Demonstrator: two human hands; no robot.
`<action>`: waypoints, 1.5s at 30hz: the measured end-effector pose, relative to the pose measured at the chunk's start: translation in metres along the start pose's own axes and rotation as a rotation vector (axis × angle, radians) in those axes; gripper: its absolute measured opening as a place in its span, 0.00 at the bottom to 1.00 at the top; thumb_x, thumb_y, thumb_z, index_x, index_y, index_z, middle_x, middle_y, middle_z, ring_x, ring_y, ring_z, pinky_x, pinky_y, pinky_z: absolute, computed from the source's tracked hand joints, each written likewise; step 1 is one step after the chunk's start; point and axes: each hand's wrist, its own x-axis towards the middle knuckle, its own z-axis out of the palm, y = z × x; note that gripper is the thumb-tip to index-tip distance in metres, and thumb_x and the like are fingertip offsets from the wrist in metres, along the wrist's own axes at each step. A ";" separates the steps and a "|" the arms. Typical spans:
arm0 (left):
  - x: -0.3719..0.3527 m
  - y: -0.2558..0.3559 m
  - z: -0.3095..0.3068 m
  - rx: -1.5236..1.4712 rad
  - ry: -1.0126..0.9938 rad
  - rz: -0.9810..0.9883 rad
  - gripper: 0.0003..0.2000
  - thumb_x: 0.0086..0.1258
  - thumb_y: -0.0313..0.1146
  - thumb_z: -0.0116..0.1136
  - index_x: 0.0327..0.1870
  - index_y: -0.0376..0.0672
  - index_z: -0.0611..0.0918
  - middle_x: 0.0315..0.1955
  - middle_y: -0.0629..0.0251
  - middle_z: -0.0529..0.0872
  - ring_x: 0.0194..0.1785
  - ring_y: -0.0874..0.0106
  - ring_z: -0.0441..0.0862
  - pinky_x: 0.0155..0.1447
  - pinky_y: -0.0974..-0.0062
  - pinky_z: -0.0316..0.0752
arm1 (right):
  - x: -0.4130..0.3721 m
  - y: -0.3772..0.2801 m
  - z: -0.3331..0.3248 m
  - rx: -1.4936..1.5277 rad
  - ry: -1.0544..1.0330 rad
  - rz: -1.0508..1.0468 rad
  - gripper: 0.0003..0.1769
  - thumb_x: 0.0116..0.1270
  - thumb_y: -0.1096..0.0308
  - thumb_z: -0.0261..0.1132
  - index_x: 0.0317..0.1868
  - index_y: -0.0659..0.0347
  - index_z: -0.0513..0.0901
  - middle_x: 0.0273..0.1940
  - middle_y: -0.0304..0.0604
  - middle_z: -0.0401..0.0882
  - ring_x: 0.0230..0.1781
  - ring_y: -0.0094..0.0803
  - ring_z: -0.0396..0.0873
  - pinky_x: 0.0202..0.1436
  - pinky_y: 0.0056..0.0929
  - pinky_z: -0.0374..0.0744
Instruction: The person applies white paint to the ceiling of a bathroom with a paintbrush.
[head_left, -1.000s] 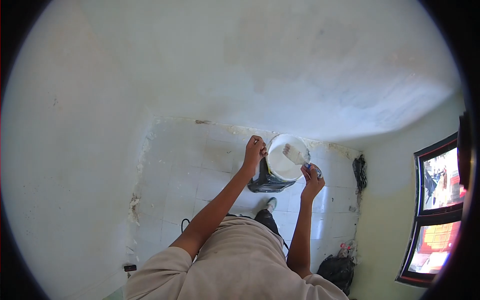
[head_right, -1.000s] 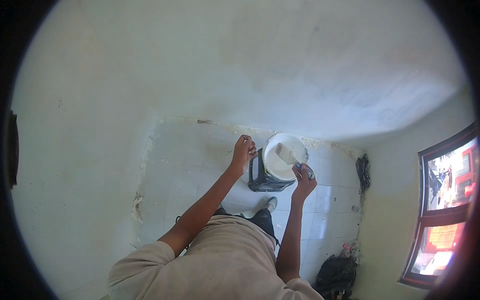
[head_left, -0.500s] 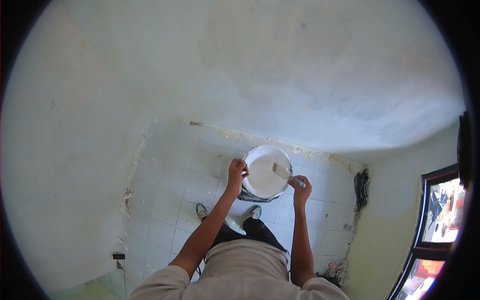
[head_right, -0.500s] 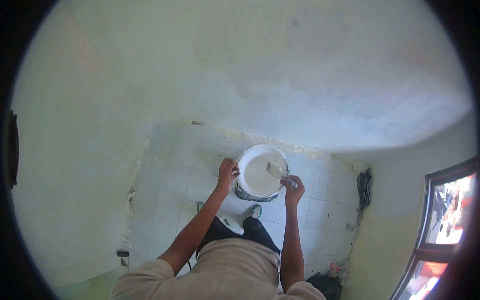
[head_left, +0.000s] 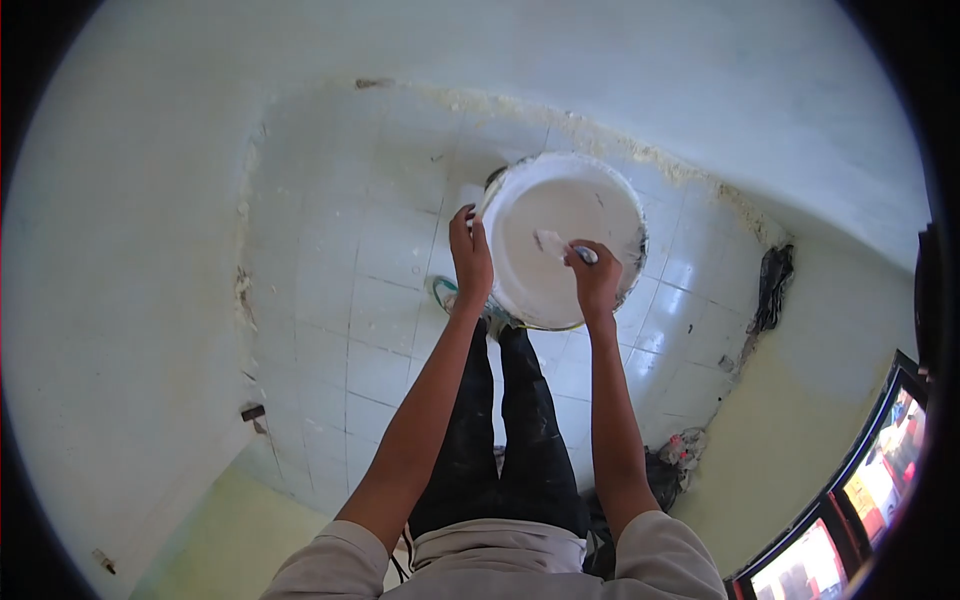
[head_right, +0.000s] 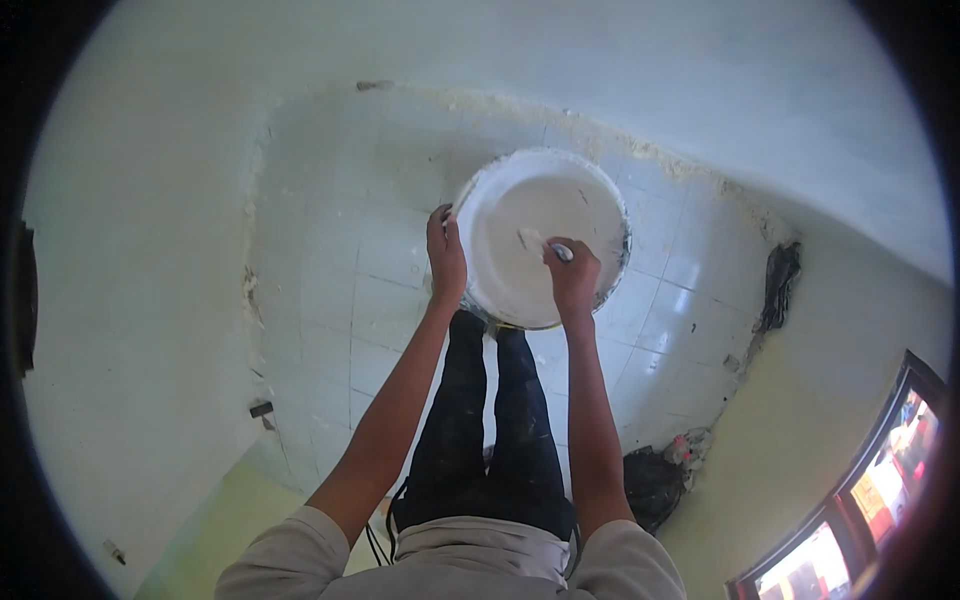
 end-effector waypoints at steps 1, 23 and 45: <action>0.000 0.000 0.002 -0.090 -0.060 -0.010 0.14 0.78 0.36 0.45 0.54 0.36 0.73 0.48 0.52 0.76 0.49 0.57 0.75 0.53 0.63 0.70 | 0.004 0.003 0.008 -0.008 -0.014 0.016 0.07 0.58 0.74 0.70 0.37 0.68 0.85 0.26 0.48 0.82 0.27 0.34 0.83 0.35 0.30 0.79; -0.002 0.000 0.004 0.334 0.013 0.084 0.12 0.77 0.35 0.44 0.44 0.35 0.76 0.39 0.50 0.79 0.44 0.49 0.77 0.46 0.55 0.72 | 0.032 0.002 0.036 -0.206 -0.273 -0.303 0.11 0.49 0.79 0.70 0.33 0.65 0.77 0.29 0.51 0.76 0.31 0.50 0.78 0.35 0.44 0.75; -0.005 0.008 0.001 0.385 -0.047 -0.082 0.13 0.77 0.43 0.47 0.45 0.40 0.73 0.33 0.49 0.84 0.37 0.50 0.82 0.38 0.54 0.74 | 0.028 -0.007 0.021 0.451 -0.014 0.405 0.12 0.64 0.70 0.68 0.32 0.75 0.80 0.24 0.48 0.79 0.18 0.34 0.82 0.21 0.25 0.84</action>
